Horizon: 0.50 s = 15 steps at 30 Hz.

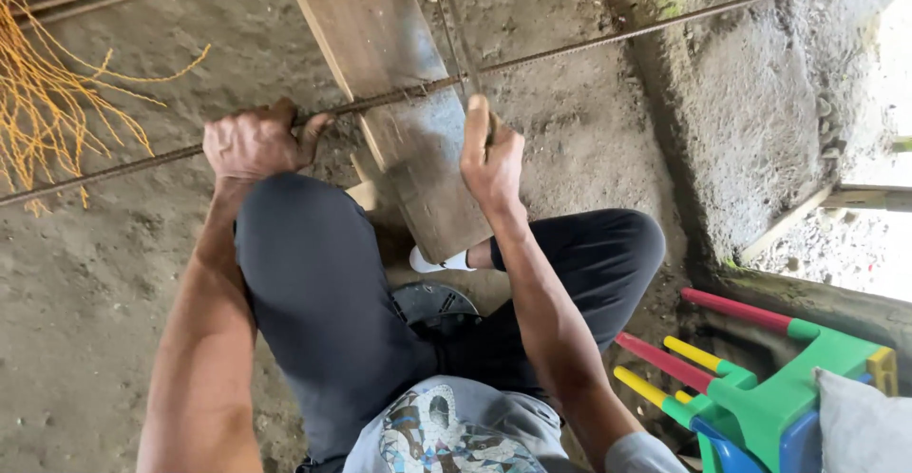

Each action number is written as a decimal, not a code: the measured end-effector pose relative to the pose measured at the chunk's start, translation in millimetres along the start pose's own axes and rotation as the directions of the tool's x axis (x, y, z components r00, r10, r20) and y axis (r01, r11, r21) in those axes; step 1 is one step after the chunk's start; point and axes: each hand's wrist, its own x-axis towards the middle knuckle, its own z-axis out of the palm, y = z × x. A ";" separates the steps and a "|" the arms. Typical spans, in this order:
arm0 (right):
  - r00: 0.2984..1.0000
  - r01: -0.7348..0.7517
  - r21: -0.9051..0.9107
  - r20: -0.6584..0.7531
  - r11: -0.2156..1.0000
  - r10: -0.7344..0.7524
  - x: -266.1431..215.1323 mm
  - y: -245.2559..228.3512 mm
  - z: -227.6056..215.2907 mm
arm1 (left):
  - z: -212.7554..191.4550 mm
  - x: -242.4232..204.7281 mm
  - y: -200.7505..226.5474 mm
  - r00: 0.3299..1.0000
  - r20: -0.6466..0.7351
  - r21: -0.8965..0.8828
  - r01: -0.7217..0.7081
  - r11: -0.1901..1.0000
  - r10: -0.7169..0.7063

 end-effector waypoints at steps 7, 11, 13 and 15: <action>0.984 -0.122 -0.087 0.119 0.989 0.132 -101.1 -2.5 -90.3 | 15.7 -13.9 -4.4 0.862 -0.470 0.290 -0.051 0.956 0.189; 0.959 0.282 -0.210 0.084 0.936 -0.270 -137.4 29.8 -104.7 | -7.1 1.4 -1.6 0.991 -0.121 0.036 -0.052 0.998 0.056; 0.997 0.052 -0.095 0.066 0.994 -0.046 -103.9 21.4 -75.8 | -7.2 5.0 -1.9 0.995 -0.078 0.031 -0.054 0.998 0.056; 0.995 -0.088 0.017 0.055 0.996 0.087 -53.9 9.9 -33.0 | -6.8 2.3 -1.7 1.000 0.019 -0.060 -0.020 0.998 0.021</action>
